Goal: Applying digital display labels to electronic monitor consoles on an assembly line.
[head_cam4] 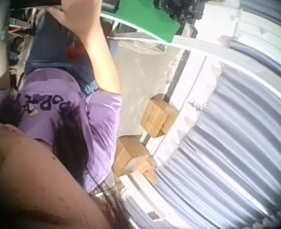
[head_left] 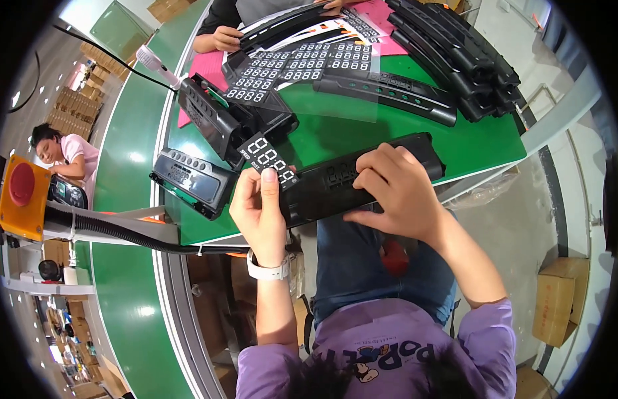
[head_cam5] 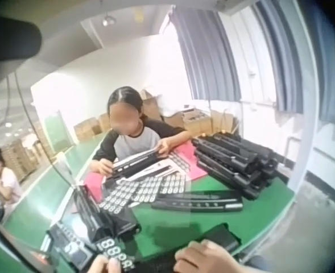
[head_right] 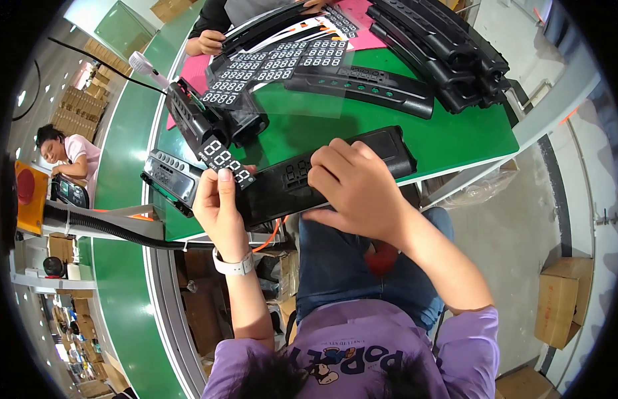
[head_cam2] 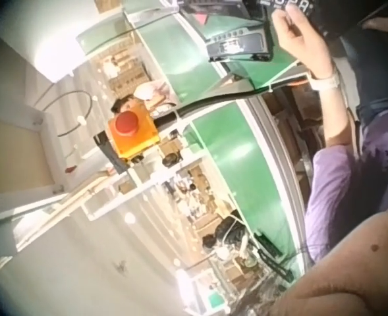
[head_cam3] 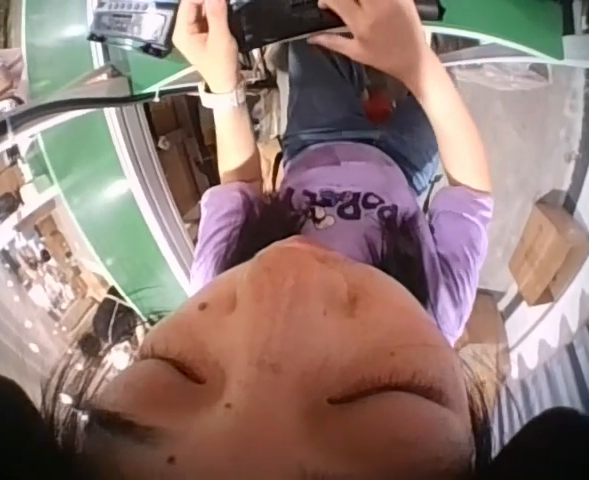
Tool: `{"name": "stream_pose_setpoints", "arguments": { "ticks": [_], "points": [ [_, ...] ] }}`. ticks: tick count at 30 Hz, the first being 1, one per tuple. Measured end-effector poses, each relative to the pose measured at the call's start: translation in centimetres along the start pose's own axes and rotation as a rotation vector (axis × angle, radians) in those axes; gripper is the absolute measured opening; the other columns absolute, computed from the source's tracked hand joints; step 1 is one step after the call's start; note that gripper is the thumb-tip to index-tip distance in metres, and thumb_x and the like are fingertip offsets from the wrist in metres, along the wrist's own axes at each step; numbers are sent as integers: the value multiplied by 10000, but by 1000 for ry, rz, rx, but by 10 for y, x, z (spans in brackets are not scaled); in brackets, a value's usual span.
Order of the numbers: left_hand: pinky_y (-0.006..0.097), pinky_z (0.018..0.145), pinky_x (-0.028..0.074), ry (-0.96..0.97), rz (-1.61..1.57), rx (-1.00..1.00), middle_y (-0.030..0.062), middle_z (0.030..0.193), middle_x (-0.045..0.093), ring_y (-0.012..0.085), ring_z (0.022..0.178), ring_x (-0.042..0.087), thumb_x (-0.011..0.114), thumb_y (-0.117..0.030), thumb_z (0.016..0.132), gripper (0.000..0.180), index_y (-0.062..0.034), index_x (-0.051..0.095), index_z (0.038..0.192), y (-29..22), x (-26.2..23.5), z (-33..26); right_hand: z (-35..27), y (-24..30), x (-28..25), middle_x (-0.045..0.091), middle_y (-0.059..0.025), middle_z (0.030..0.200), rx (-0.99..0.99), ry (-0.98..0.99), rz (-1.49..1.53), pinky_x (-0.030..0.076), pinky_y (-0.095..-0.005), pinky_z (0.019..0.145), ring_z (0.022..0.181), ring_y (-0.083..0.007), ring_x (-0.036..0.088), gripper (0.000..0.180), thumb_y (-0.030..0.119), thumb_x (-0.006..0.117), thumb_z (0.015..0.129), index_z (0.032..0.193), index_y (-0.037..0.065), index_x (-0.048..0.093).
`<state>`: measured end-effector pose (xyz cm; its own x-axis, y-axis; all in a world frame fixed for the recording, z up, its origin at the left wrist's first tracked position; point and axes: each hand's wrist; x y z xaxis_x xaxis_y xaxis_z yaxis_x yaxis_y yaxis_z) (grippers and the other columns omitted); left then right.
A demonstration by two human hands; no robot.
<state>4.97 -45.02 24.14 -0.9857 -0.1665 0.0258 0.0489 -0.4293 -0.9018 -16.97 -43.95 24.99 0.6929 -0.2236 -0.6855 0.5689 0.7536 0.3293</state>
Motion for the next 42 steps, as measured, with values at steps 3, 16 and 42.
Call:
{"name": "stream_pose_setpoints", "arguments": {
  "ticks": [3, 16, 42],
  "points": [
    [257, 805, 452, 14, 67, -8, 97, 881, 700, 118, 814, 611, 504, -175, 1019, 229, 1, 599, 908, -5, -2, 1, 0, 6, -1, 555, -66, 953, 62, 19, -52, 434, -361, 702, 828, -265, 539, 399, 288, 848, 630, 861, 77, 601],
    [362, 790, 485, 160, 56, 245, 191, 946, 660, 306, 891, 608, 553, 5, 818, 149, 94, 647, 890, -38, 21, -23, 5, 39, -29, 644, -42, 929, 566, 64, 763, 476, -215, 615, 785, -96, 631, 264, 68, 736, 805, 1048, 14, 649],
    [434, 891, 431, 413, 715, 534, 133, 1168, 650, 321, 1057, 609, 877, -249, 526, 714, -14, 611, 1146, 6, -5, -5, -10, 3, -37, 633, -6, 730, 881, -323, 785, 433, -178, 485, 601, -64, 616, 20, -11, 673, 876, 889, -15, 658]
  ]
}}
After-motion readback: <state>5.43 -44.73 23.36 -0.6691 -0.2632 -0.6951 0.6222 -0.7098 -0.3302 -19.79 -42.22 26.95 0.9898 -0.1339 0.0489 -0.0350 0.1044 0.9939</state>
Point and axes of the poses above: each hand's wrist, its own z-axis towards the middle knuckle, its own x-axis out of the palm, y = z × x
